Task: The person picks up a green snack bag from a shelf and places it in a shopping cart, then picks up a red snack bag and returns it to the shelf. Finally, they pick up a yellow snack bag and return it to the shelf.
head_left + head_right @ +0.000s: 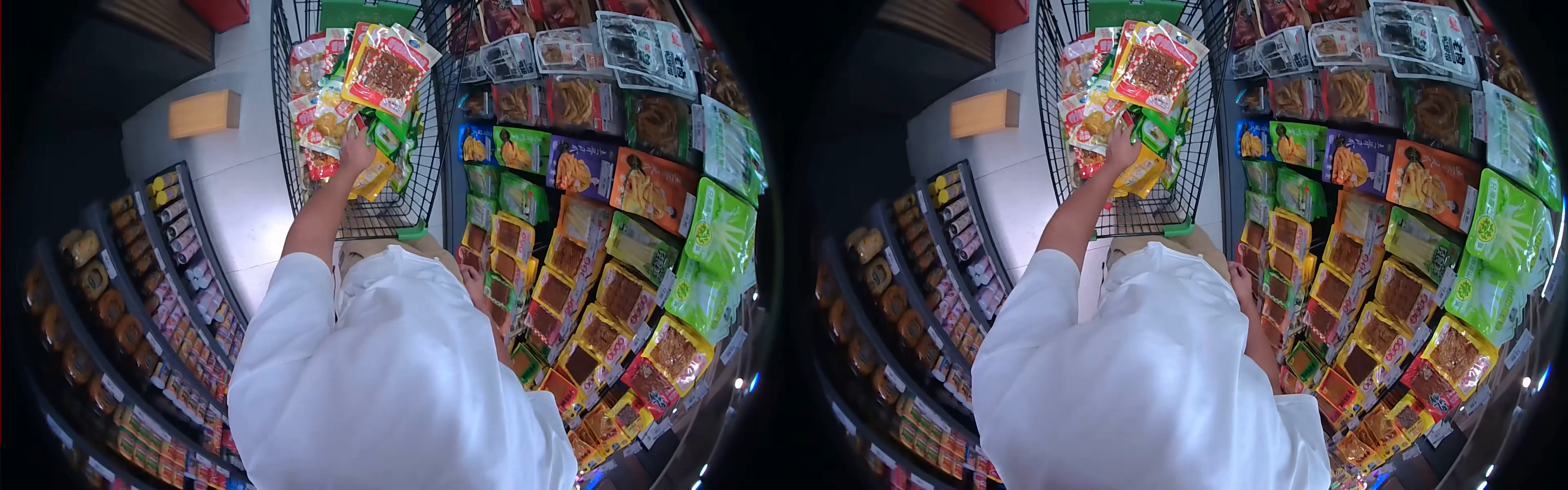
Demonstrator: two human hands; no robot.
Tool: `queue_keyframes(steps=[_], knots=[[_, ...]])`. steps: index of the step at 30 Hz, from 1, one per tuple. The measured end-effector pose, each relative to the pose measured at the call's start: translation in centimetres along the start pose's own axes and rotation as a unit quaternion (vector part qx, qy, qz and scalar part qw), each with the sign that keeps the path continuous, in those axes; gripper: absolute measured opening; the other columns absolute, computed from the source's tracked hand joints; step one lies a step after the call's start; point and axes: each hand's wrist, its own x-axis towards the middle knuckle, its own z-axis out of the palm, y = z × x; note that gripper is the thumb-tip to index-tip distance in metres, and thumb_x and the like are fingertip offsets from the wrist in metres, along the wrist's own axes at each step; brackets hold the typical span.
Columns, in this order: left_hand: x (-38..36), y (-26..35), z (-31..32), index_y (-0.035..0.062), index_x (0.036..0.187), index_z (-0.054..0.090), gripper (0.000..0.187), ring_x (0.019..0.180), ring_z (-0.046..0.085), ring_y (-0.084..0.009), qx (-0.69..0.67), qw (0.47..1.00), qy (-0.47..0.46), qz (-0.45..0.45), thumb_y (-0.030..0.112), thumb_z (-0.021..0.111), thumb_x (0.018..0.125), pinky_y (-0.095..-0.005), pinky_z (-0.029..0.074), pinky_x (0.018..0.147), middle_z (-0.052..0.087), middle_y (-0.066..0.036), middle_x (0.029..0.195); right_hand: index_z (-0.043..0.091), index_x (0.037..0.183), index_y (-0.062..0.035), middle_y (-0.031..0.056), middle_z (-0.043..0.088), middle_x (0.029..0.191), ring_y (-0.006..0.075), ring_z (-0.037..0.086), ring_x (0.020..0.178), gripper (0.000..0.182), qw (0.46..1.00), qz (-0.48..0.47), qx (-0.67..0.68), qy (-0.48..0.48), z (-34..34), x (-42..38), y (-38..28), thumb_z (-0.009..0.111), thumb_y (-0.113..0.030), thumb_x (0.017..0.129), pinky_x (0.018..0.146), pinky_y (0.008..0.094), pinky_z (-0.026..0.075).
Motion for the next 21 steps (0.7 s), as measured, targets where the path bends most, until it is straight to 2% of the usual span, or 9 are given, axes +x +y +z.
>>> queue_keyframes(steps=[2, 3, 6, 9, 12, 15, 18, 21], knots=[[0.5, -0.6, 1.1, 0.0104, 0.132, 0.043, 0.059, 0.125, 0.035, -0.0357, 0.034, 0.998, -0.058, -0.002, 0.029, 0.060, 0.078, -0.0534, 0.030, 0.102, 0.039, -0.018, 0.137, 0.064, 0.105, -0.0028, 0.0039, 0.064, 0.091, 0.0115, 0.056, 0.087, 0.033, 0.999, -0.025, 0.032, 0.003, 0.5, -0.6, 2.5, 0.055, -0.032, 0.093, 0.080, 0.0254, 0.044], [0.2, 0.9, 0.3, 0.0085, 0.129, 0.044, 0.057, 0.126, 0.033, -0.0349, 0.045, 0.996, -0.069, -0.037, 0.030, 0.059, 0.078, -0.0573, 0.026, 0.101, 0.043, -0.017, 0.133, 0.064, 0.105, -0.0023, 0.0049, 0.065, 0.092, 0.0120, 0.057, 0.088, 0.033, 1.000, 0.002, 0.015, -0.002, 0.4, -1.1, 2.5, 0.055, -0.032, 0.093, 0.082, 0.0257, 0.044], [-0.1, 2.9, 0.1, 0.0076, 0.120, 0.048, 0.048, 0.123, 0.037, -0.0351, 0.032, 0.996, -0.035, -0.073, 0.028, 0.058, 0.078, -0.0585, 0.029, 0.097, 0.048, -0.015, 0.127, 0.064, 0.105, -0.0019, 0.0058, 0.065, 0.092, 0.0120, 0.057, 0.089, 0.033, 0.999, -0.006, 0.050, 0.006, 1.0, -1.6, 3.3, 0.056, -0.031, 0.092, 0.083, 0.0258, 0.044], [0.6, 1.9, 1.2, 0.0087, 0.108, 0.053, 0.038, 0.119, 0.041, -0.0343, -0.003, 0.994, -0.065, -0.093, 0.029, 0.058, 0.077, -0.0586, 0.031, 0.095, 0.052, -0.011, 0.120, 0.064, 0.105, -0.0015, 0.0061, 0.065, 0.093, 0.0121, 0.057, 0.089, 0.032, 0.999, 0.000, 0.034, 0.003, 0.9, -2.4, 2.1, 0.058, -0.030, 0.092, 0.083, 0.0256, 0.045], [0.8, -0.3, 3.3, 0.0109, 0.101, 0.057, 0.029, 0.115, 0.044, -0.0340, -0.031, 0.997, -0.052, -0.050, 0.028, 0.058, 0.077, -0.0584, 0.033, 0.093, 0.056, -0.009, 0.114, 0.064, 0.105, -0.0010, 0.0060, 0.066, 0.093, 0.0122, 0.057, 0.089, 0.032, 1.000, 0.013, 0.021, 0.011, 1.0, -2.0, 2.5, 0.058, -0.029, 0.091, 0.082, 0.0256, 0.045], [-0.3, 2.8, 0.0, 0.0104, 0.095, 0.061, 0.022, 0.105, 0.053, -0.0322, 0.000, 0.994, -0.074, -0.079, 0.026, 0.059, 0.079, -0.0488, 0.041, 0.088, 0.060, -0.014, 0.105, 0.064, 0.105, -0.0009, 0.0058, 0.066, 0.093, 0.0125, 0.057, 0.089, 0.031, 0.997, 0.015, 0.069, 0.012, 1.2, -1.6, 3.6, 0.058, -0.028, 0.092, 0.082, 0.0257, 0.045], [-0.1, 1.5, 2.1, 0.0112, 0.095, 0.063, 0.019, 0.101, 0.055, -0.0337, -0.014, 0.996, -0.062, -0.055, 0.023, 0.058, 0.080, -0.0439, 0.043, 0.088, 0.061, -0.015, 0.102, 0.064, 0.104, -0.0011, 0.0053, 0.065, 0.092, 0.0122, 0.057, 0.088, 0.029, 0.998, -0.009, 0.062, 0.025, 1.4, -0.5, 6.3, 0.057, -0.027, 0.092, 0.081, 0.0255, 0.045], [-0.4, -0.1, 3.2, 0.0130, 0.104, 0.061, 0.026, 0.108, 0.052, -0.0323, -0.099, 0.994, -0.036, 0.033, 0.024, 0.057, 0.081, -0.0473, 0.042, 0.092, 0.059, -0.011, 0.108, 0.064, 0.104, -0.0011, 0.0053, 0.065, 0.092, 0.0121, 0.057, 0.088, 0.028, 0.998, -0.010, 0.066, 0.017, 1.0, 0.2, 7.3, 0.057, -0.026, 0.092, 0.081, 0.0255, 0.045]])
